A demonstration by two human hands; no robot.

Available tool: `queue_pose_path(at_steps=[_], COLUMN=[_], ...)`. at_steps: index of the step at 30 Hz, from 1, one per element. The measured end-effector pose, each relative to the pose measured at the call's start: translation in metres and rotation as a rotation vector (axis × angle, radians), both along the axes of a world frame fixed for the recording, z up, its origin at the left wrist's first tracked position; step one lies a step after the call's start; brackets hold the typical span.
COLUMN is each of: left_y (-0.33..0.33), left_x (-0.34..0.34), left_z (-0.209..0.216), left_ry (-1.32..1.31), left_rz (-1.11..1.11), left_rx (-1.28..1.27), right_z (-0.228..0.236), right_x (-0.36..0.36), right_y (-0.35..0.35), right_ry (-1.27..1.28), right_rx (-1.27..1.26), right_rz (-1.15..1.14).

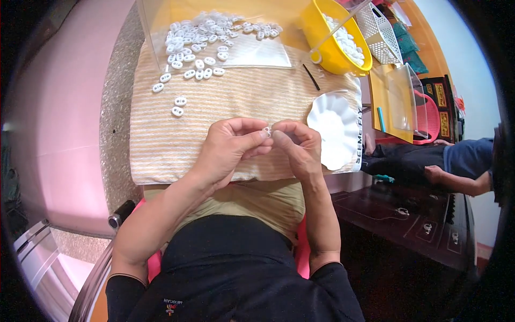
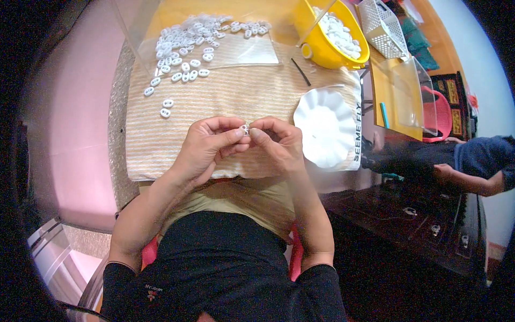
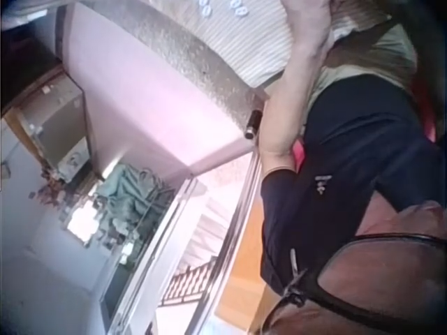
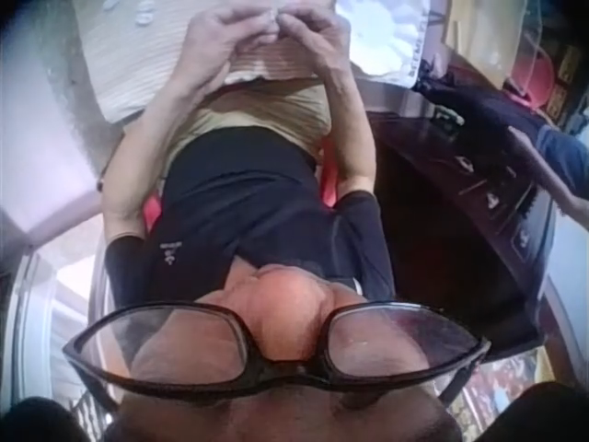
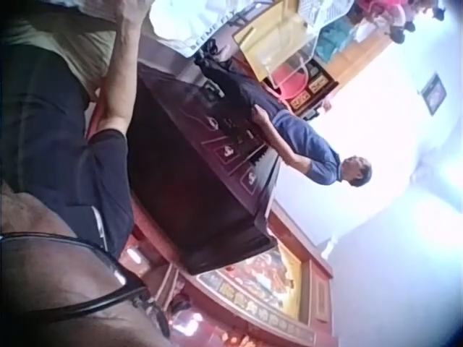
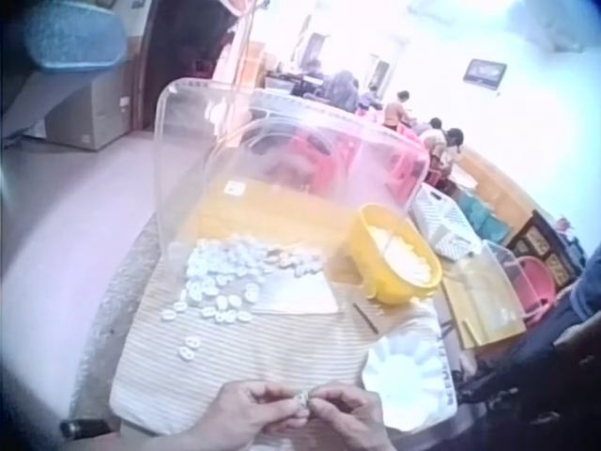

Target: The recorder is picking up, inspecting, and sorting small white plastic components at a workbench.

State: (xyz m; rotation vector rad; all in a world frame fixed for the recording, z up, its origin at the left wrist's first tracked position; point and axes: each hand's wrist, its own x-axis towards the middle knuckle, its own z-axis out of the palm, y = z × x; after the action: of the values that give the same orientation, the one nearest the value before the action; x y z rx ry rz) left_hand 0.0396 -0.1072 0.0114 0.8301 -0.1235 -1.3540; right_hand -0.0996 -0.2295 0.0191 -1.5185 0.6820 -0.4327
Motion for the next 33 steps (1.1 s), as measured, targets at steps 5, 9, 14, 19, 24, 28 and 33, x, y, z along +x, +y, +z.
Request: queue_pose_path(at_steps=[5, 9, 14, 19, 24, 28, 33], left_y=[-0.0002, 0.0002, 0.001, 0.0008, 0.0011, 0.0011, 0.0016], left_x=[0.0002, 0.0, 0.0008, 0.0004, 0.0, -0.0011, -0.0028], left_z=[-0.0022, -0.0027, -0.0004, 0.0022, 0.0004, 0.0008, -0.0019], left_ry=[-0.017, -0.008, 0.001, -0.021, -0.031, -0.054, -0.088], left_rz=[-0.006, 0.0, -0.005, -0.014, -0.02, -0.019, -0.014], left_rx=[0.015, 0.014, 0.013, 0.027, 0.032, 0.042, 0.031], right_z=[-0.0037, -0.0045, -0.0047, -0.0065, -0.0069, -0.0043, -0.0019], right_x=[0.0, 0.0003, 0.0, -0.0009, -0.0014, -0.0004, -0.0017], right_y=[-0.0006, -0.0008, 0.0, -0.0007, -0.0009, 0.0023, 0.0034], right_ry=[-0.021, -0.044, -0.025, -0.025, -0.018, -0.023, 0.018], right_rx=[-0.051, -0.027, -0.026, -0.04, -0.044, -0.002, -0.005], right_rz=[0.022, 0.043, 0.034, 0.055, 0.079, 0.081, 0.087])
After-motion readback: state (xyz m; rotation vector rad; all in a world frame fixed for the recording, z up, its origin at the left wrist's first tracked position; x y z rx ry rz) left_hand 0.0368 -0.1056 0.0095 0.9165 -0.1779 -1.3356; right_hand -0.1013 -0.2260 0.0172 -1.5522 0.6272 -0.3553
